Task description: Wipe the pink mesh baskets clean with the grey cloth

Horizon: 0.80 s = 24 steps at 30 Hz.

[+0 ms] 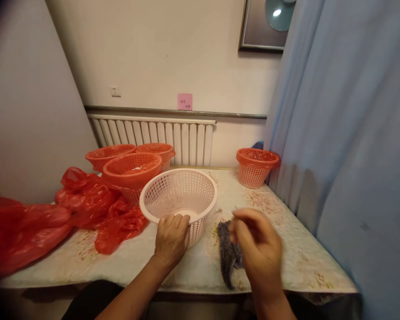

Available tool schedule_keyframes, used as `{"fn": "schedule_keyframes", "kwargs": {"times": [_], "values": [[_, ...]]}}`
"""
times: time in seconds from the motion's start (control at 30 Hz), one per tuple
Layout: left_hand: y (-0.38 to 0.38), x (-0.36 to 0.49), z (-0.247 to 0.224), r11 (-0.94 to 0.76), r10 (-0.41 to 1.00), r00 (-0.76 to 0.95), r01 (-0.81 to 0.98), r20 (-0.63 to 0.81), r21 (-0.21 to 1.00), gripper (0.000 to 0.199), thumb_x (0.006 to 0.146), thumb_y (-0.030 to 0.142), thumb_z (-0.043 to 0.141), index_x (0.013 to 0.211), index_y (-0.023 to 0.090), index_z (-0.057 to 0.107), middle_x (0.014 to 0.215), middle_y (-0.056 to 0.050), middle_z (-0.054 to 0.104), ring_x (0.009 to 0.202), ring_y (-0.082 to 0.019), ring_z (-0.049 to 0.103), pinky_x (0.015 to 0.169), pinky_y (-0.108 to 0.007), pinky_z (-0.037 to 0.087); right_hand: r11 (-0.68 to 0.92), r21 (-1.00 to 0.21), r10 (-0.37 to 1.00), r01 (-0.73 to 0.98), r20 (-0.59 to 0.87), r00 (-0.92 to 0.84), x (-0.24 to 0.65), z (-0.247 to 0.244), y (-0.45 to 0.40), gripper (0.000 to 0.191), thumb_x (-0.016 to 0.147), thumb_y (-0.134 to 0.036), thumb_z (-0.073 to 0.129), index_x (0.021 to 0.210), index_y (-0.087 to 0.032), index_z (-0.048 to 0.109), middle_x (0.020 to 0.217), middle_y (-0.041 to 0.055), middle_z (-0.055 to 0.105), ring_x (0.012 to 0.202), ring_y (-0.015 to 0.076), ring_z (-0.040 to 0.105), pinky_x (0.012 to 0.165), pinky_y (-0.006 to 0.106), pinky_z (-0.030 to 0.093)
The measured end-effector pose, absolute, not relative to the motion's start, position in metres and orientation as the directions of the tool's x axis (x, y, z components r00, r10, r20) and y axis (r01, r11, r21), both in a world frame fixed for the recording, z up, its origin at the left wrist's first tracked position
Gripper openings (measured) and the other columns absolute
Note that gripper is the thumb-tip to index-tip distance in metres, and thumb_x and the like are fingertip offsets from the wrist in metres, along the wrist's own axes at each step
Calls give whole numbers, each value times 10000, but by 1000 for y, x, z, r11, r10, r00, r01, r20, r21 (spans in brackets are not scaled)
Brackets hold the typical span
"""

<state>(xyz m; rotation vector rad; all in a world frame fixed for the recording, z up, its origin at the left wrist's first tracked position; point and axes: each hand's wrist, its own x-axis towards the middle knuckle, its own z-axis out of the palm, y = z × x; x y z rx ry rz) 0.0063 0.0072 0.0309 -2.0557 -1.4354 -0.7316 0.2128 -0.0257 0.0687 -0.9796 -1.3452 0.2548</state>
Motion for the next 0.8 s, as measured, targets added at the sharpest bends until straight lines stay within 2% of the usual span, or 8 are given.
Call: {"fn": "schedule_keyframes", "kwargs": {"times": [0.07,0.13,0.2,0.3,0.4,0.53,0.67,0.8], "values": [[8,6,31,-303,664,289,947,689,-106,78,885,204,523,849,215,592,742,-35,586,750,-244,491,720,-394,335,496,-707,785,504,613,89,220,40,6,243,838,-319,560,1022,-194,657,903,47,682,799,185,652,745,344,539],[10,6,30,-306,659,288,946,694,-103,78,885,208,525,848,215,593,739,-35,586,747,-244,492,719,-394,336,374,-620,867,690,498,-22,230,-5,40,372,769,-306,581,1115,-182,637,1100,97,667,1035,245,621,910,410,489],[11,5,29,-308,652,293,945,699,-108,85,892,213,518,861,215,597,736,-35,583,740,-242,491,714,-392,336,196,-507,930,839,368,5,243,-58,65,506,729,-318,617,1217,-186,592,1311,129,562,1237,299,499,1025,457,394],[13,5,28,-308,650,291,945,701,-107,70,885,211,530,876,217,599,733,-32,581,734,-240,492,709,-391,336,-31,-401,982,915,158,103,257,-123,76,552,720,-328,628,1251,-187,574,1415,142,459,1289,350,431,1030,486,364],[15,6,28,-306,650,285,947,704,-101,46,869,210,555,869,220,600,732,-30,581,729,-241,490,705,-393,335,-31,-549,969,835,189,160,259,-151,72,430,692,-215,589,1118,-223,646,1364,113,503,1273,366,419,1030,524,327],[17,8,29,-305,641,281,947,715,-99,43,863,205,559,849,221,597,725,-32,579,723,-241,485,698,-391,334,64,-753,944,655,258,204,251,-148,72,269,597,-147,562,827,-216,685,1072,105,632,1145,319,523,1037,436,342],[16,7,28,-308,633,282,946,721,-99,41,861,195,558,847,218,590,727,-30,576,724,-239,478,701,-388,332,61,-879,933,473,219,287,253,-134,77,209,612,-307,554,777,-214,643,824,68,656,911,300,632,859,436,483],[14,7,27,-311,632,283,945,721,-99,57,868,194,548,828,218,581,728,-31,575,719,-237,472,694,-385,329,69,-965,932,253,153,330,256,-107,72,362,674,-466,461,848,-184,606,674,43,647,690,267,655,638,386,528]]}}
